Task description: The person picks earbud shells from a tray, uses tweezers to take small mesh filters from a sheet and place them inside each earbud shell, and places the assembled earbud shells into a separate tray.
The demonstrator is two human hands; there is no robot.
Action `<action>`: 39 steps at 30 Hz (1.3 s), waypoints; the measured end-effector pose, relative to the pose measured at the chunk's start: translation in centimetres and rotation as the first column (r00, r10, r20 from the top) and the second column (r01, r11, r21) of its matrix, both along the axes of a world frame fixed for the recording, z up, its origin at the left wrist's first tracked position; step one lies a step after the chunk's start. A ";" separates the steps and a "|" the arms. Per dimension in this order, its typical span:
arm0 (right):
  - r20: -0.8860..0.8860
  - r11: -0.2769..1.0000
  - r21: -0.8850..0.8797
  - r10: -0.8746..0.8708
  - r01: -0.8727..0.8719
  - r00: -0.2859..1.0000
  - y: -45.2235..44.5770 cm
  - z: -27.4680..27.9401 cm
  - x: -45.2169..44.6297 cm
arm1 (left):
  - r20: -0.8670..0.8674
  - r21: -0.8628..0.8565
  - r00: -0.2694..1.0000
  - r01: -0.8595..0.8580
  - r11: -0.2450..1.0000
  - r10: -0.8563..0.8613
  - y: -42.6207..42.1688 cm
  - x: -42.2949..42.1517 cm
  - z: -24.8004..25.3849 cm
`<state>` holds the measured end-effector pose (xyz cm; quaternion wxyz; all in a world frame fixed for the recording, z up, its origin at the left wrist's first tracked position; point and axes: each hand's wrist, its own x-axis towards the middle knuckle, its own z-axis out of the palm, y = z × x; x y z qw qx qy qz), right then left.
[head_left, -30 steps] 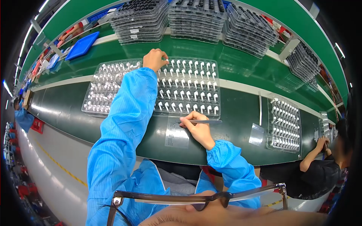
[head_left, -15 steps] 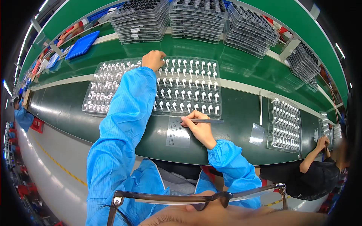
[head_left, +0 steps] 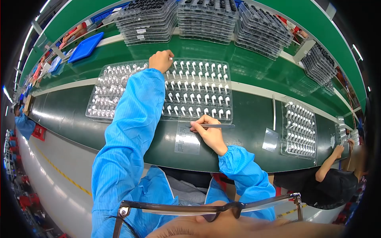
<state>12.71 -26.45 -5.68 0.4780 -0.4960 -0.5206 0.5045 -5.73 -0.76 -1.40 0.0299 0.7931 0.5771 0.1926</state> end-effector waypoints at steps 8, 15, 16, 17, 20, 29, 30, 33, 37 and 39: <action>-0.020 1.000 0.017 -0.026 0.026 0.999 0.1 -0.6 -0.1 | 0.597 -0.065 0.795 0.185 0.981 -0.110 -7.0 1.6 3.5; -0.005 1.000 0.010 -0.023 0.023 1.000 0.0 -0.2 -0.1 | 0.774 -0.050 0.595 0.397 0.917 -0.216 -14.2 1.9 2.1; -0.002 1.000 0.008 -0.024 0.024 1.000 0.0 -0.2 -0.1 | 0.776 -0.051 0.594 0.395 0.917 -0.213 -15.0 1.8 2.0; 0.001 1.000 0.006 -0.025 0.025 1.000 0.0 -0.1 -0.1 | 0.787 -0.107 0.595 0.397 0.912 -0.166 -15.7 1.8 2.1; 0.007 1.000 -0.017 -0.013 0.014 1.000 -0.1 0.1 -0.1 | 0.802 -0.222 0.593 0.399 0.890 -0.066 -17.4 1.6 2.2; -0.002 0.997 -0.075 0.003 -0.004 1.000 -0.3 0.5 -0.2 | 0.870 -0.194 0.492 0.391 0.900 -0.027 -18.3 1.1 0.0; -0.001 0.997 -0.075 0.005 -0.005 1.000 -0.3 0.5 -0.1 | 0.879 -0.201 0.476 0.385 0.901 -0.007 -18.2 1.0 -0.1; -0.004 0.998 -0.069 0.004 -0.005 1.000 -0.2 0.4 -0.1 | 0.901 -0.204 0.434 0.368 0.907 0.026 -18.5 1.0 -0.6; -0.033 0.998 -0.067 -0.011 0.009 0.999 -0.2 0.5 -0.1 | 0.917 -0.176 0.399 0.360 0.916 0.020 -19.2 0.9 -0.7; -0.046 0.997 -0.075 -0.020 0.017 0.999 -0.3 0.7 -0.1 | 0.902 -0.147 0.431 0.382 0.913 -0.035 -19.4 0.8 -0.6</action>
